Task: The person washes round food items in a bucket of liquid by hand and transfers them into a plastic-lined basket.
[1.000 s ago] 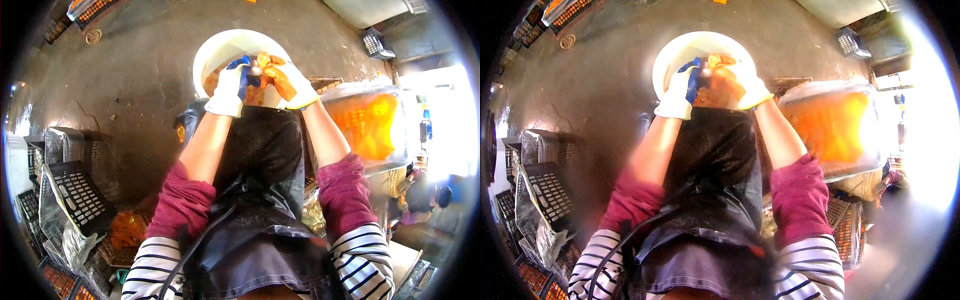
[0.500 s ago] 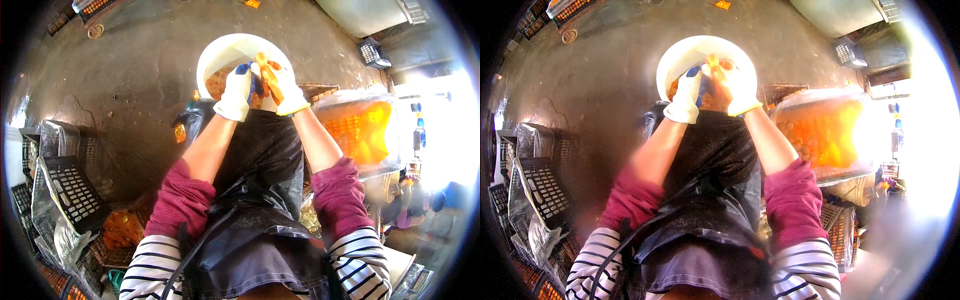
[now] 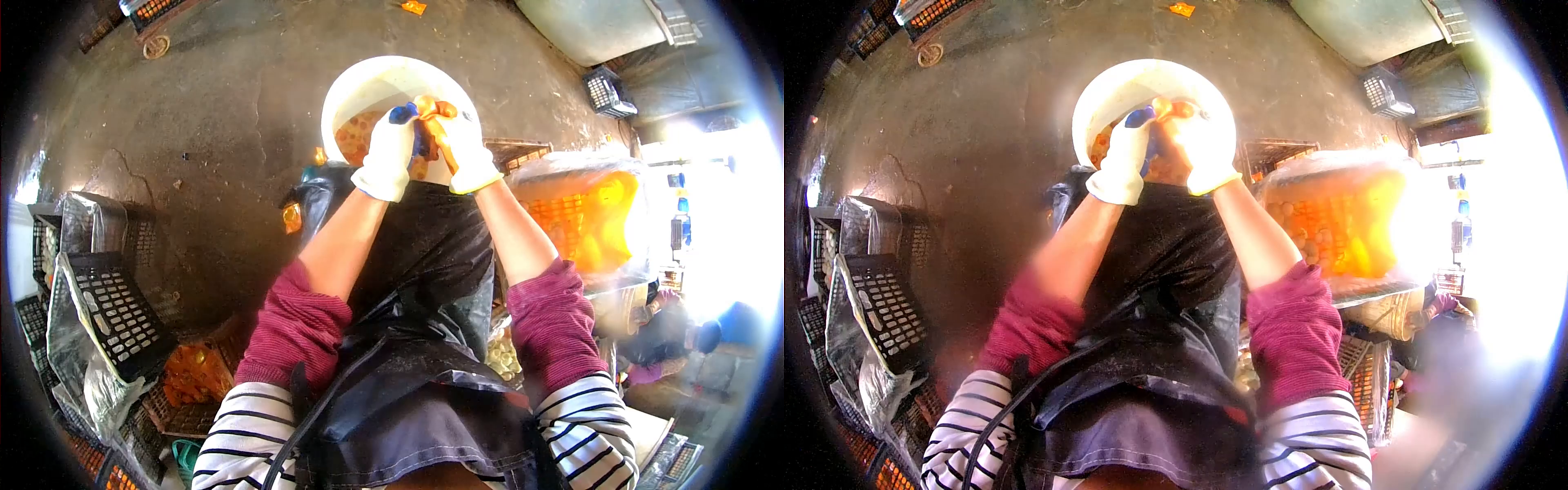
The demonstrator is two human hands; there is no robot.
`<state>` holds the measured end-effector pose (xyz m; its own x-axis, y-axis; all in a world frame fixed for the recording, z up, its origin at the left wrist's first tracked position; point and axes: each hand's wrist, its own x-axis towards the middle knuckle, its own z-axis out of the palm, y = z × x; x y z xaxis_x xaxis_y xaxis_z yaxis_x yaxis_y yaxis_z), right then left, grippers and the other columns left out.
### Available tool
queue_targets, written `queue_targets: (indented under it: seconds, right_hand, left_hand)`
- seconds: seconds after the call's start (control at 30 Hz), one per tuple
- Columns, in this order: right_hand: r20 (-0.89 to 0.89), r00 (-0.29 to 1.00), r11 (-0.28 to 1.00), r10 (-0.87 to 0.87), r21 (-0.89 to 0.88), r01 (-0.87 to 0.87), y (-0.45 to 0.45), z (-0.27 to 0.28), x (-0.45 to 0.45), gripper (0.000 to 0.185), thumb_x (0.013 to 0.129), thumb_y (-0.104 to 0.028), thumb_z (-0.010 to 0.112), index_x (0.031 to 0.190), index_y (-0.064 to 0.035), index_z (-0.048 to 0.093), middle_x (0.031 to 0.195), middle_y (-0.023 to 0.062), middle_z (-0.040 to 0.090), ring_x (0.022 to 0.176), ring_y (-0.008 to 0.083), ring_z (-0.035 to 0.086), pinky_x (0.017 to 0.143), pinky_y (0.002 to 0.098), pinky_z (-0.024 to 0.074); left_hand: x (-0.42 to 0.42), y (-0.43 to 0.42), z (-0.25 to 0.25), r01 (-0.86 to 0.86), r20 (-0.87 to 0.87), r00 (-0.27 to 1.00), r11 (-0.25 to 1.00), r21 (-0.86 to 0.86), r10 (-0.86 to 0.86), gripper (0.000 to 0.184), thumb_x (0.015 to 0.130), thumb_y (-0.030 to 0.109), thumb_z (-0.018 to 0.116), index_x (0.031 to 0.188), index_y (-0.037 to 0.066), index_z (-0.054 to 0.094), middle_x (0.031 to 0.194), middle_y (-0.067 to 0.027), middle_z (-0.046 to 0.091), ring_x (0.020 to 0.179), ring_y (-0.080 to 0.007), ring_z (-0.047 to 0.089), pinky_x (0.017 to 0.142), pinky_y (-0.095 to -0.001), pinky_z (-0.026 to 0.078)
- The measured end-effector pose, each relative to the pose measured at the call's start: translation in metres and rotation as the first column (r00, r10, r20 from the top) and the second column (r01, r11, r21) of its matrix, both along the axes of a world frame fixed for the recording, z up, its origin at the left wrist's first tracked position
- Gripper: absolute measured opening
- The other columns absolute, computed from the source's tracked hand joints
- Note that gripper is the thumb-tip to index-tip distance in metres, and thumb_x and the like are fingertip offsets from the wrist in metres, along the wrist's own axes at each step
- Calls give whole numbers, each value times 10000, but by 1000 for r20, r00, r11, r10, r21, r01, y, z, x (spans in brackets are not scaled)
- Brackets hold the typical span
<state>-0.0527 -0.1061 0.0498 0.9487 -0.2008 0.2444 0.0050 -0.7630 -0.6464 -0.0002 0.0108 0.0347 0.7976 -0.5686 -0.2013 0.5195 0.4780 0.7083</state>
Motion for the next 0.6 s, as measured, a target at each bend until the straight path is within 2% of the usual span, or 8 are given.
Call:
queue_targets:
  seconds: [0.1,0.13,0.23,0.27,0.4,0.47,0.5,0.6]
  right_hand:
    - [-226,968,987,-110,93,134,-6,-6,0,315,874,-232,467,1156,-111,541,1171,91,559,1089,235,514,931,351,399]
    - [-200,974,983,-111,121,137,-9,-11,1,314,884,-247,459,1156,-116,546,1178,82,557,1092,232,512,935,348,396]
    - [-90,980,886,-179,417,200,2,-9,3,292,914,-303,468,1075,-95,596,1066,73,611,1002,206,556,893,311,419]
    - [-125,969,874,-212,420,246,-2,-14,6,290,915,-309,480,1049,-85,608,1031,74,623,973,197,567,876,301,427]
    - [-141,986,669,-93,725,167,-20,-4,6,208,902,-217,552,1034,-64,603,883,12,612,703,92,559,523,215,431]
    - [-157,987,561,-14,816,138,-23,14,0,183,896,-209,550,1003,-67,589,880,37,592,694,112,556,515,222,434]
    - [-60,998,472,-8,880,57,-24,15,0,177,895,-210,548,989,-63,581,855,45,582,670,119,551,515,225,439]
    - [-27,992,273,121,962,-7,-18,47,-9,180,898,-221,548,959,-52,562,798,38,549,655,118,535,556,241,459]
  left_hand:
    - [-5,6,9,37,210,975,989,141,-66,318,924,321,471,953,24,582,770,-59,587,635,-142,560,585,-273,468]
    - [-7,9,10,34,307,947,977,209,-98,324,930,319,462,945,18,581,746,-69,595,612,-151,571,578,-281,472]
    - [-11,9,3,87,313,932,954,288,-180,467,901,383,529,1154,-10,541,1025,-75,597,962,-167,528,832,-288,426]
    - [-5,8,4,-11,510,809,861,509,-292,513,907,422,511,1193,-2,525,1027,-69,596,963,-156,522,847,-292,418]
    - [-4,7,14,172,322,888,886,430,-329,445,927,370,493,1179,7,544,1004,-57,606,930,-159,544,805,-283,443]
    - [2,12,17,172,452,813,894,415,-367,407,931,343,495,1164,16,559,987,-58,610,897,-161,560,773,-280,462]
    - [3,7,18,272,178,938,950,154,-297,379,933,322,498,1138,12,573,974,-75,616,848,-159,580,747,-286,492]
    - [7,0,2,106,-20,994,990,-96,-109,406,942,347,468,1098,-11,577,997,-104,617,846,-190,593,773,-328,511]
